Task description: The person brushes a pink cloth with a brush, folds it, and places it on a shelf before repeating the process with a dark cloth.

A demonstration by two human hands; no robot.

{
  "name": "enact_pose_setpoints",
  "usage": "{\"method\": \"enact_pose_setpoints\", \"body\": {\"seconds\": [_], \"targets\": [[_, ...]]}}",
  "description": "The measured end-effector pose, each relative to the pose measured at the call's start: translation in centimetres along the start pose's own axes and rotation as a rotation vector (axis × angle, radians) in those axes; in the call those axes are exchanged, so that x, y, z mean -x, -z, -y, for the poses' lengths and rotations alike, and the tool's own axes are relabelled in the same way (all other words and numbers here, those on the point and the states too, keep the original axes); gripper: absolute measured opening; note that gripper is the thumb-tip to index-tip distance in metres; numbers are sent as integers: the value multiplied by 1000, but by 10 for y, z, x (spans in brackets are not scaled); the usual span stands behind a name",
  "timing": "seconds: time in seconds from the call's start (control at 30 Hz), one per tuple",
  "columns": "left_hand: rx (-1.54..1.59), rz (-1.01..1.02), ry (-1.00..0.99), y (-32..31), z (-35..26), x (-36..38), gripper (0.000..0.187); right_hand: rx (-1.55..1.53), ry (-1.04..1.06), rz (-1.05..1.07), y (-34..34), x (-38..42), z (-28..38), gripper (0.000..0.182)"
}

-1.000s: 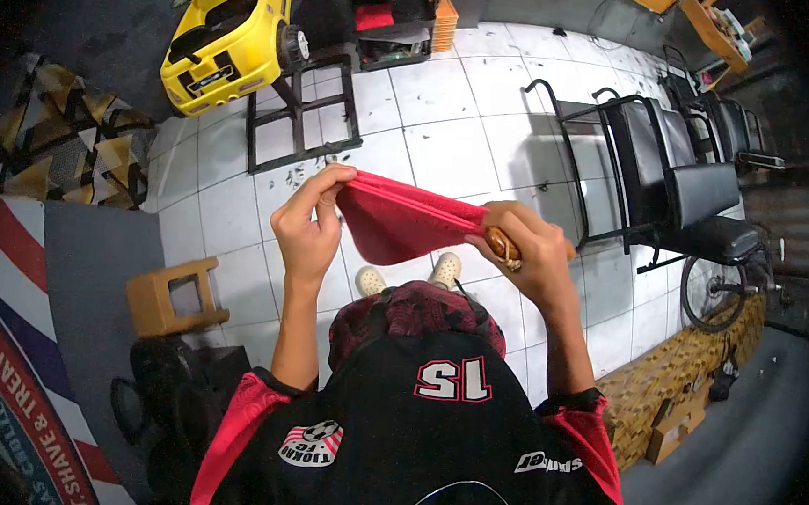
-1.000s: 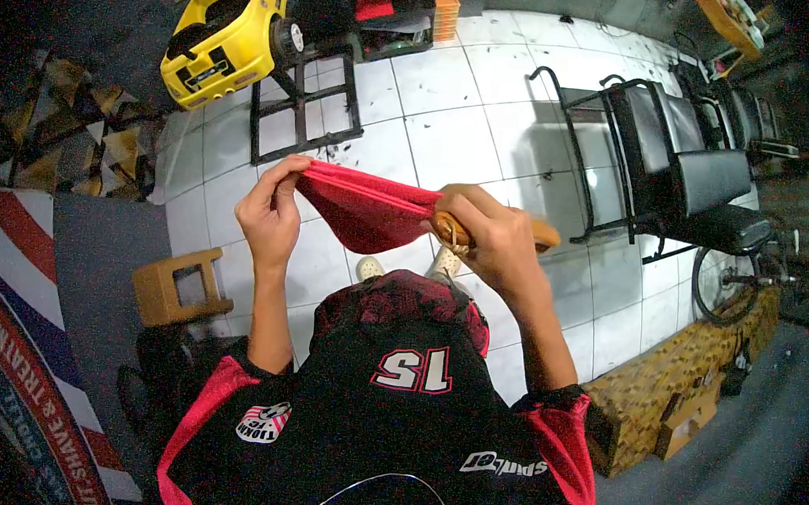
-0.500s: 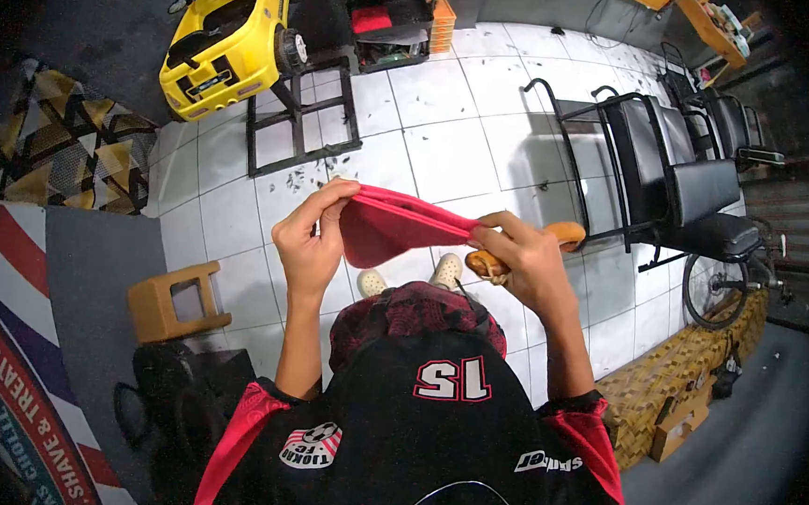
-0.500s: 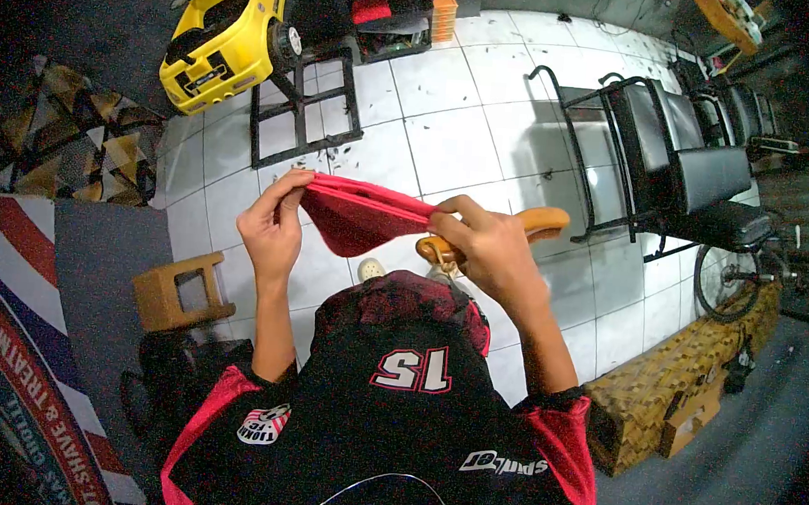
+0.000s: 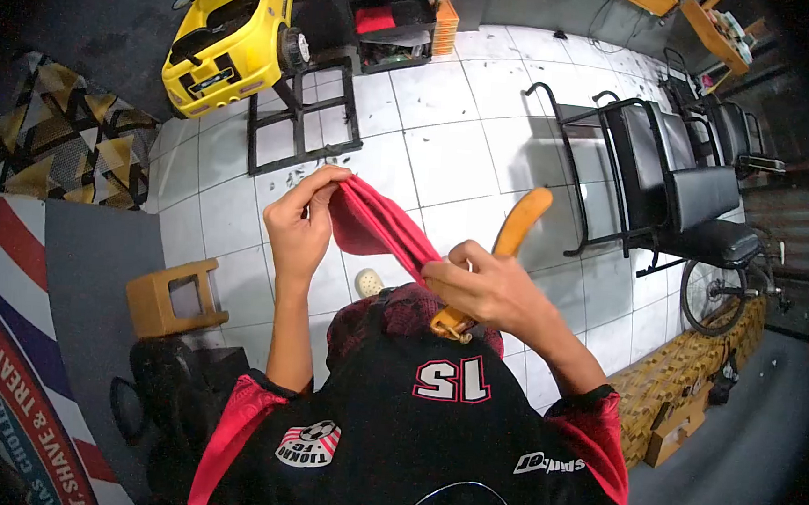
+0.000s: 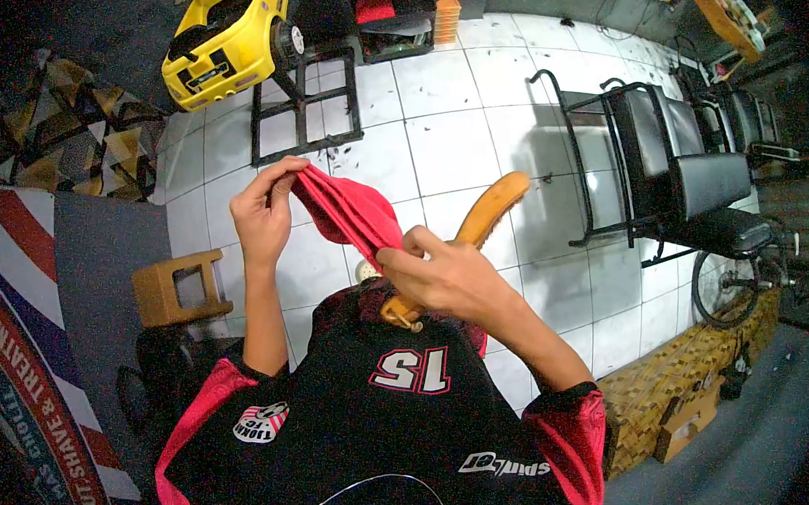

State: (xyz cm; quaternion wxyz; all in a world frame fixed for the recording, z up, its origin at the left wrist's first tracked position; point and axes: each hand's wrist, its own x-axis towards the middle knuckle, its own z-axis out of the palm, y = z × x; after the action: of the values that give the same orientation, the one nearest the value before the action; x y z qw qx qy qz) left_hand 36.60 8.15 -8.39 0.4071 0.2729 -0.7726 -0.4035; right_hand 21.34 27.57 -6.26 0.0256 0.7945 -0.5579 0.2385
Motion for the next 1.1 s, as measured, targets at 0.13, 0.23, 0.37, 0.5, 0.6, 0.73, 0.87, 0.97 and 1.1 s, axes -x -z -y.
{"method": "enact_pose_setpoints", "body": {"seconds": [0.13,0.23,0.37,0.5,0.6,0.73,0.87,0.97,1.1], "targets": [[44,103,25,3,6,-4,15,-58,73,69,-4,-4,5,20],[53,124,7,4,7,-4,17,-84,-21,94,-6,-2,7,18],[58,114,-4,8,7,-6,19,-70,-65,115,-6,-2,-3,19],[39,146,-3,7,6,-5,21,-43,-60,158,-7,-3,-3,20],[7,137,-36,7,2,-7,23,-16,-83,171,-12,-3,-1,23],[-3,94,-31,8,5,-5,23,-4,-133,226,-13,-2,-5,30],[-20,96,-19,10,7,-4,22,-30,-125,167,-16,-3,-7,21],[-7,94,-25,8,6,-2,22,-33,-138,123,-22,-1,-7,19],[-16,113,-34,11,7,-3,22,-32,-116,88,-22,0,-7,16]]}}
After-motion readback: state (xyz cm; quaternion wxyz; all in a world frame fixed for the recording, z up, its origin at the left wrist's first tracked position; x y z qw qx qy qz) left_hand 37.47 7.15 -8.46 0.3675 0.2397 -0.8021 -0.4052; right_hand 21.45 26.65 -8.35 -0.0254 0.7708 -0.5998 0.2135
